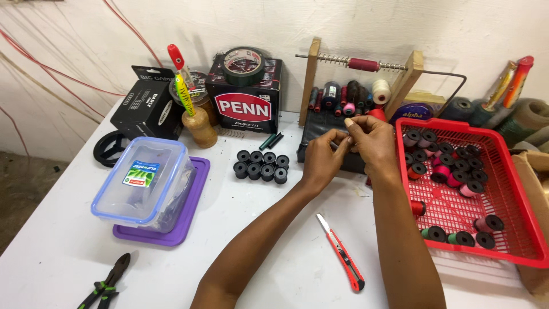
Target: The person winds thread onto small spools using a hand-cranked winder. They cut the thread with a utility knife, place the spool on the winder, crank it to wind the thread, and then remove the spool. The process is repeated with different spools.
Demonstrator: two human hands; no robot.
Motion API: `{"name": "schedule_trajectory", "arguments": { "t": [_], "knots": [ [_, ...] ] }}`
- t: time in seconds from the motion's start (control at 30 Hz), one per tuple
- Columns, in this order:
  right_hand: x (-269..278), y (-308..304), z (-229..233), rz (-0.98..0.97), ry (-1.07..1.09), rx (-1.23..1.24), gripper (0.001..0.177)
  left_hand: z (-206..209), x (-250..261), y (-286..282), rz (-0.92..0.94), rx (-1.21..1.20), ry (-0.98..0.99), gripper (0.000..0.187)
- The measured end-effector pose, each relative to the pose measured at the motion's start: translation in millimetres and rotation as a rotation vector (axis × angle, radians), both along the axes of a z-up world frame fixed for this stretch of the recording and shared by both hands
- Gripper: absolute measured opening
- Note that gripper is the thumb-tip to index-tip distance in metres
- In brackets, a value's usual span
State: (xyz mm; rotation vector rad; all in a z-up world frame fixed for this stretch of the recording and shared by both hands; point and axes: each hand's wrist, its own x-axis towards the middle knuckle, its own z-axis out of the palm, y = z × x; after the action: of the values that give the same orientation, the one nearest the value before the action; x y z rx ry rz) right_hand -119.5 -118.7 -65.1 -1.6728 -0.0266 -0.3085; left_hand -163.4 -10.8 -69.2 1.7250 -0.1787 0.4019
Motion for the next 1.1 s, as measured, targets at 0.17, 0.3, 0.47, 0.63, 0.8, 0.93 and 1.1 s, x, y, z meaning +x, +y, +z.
{"name": "schedule_trajectory", "arguments": {
  "t": [0.17,0.3,0.47,0.63,0.8,0.93,1.1],
  "knots": [
    [9,-3,-13,0.047,0.027,0.050,0.013,0,-4,20,-0.008,0.112,0.003,0.009],
    [-12,1,7,0.018,0.003,-0.004,0.011,0,-2,68,-0.066,0.207,0.067,0.011],
    [-24,8,26,0.034,0.004,-0.045,0.009,26,-17,140,0.010,0.346,0.131,0.012],
    [-31,10,31,0.060,0.024,-0.126,0.008,67,-54,156,-0.148,0.770,0.345,0.015],
    [-20,4,16,0.069,0.018,-0.223,0.010,16,-33,134,-0.263,1.024,0.125,0.037],
    [-12,-2,6,0.048,-0.013,-0.285,0.010,-34,-16,120,-0.197,1.342,-0.051,0.041],
    [-31,-2,29,0.026,-0.003,-0.325,0.009,-43,-11,116,-0.176,1.358,-0.102,0.022]
  ]
}}
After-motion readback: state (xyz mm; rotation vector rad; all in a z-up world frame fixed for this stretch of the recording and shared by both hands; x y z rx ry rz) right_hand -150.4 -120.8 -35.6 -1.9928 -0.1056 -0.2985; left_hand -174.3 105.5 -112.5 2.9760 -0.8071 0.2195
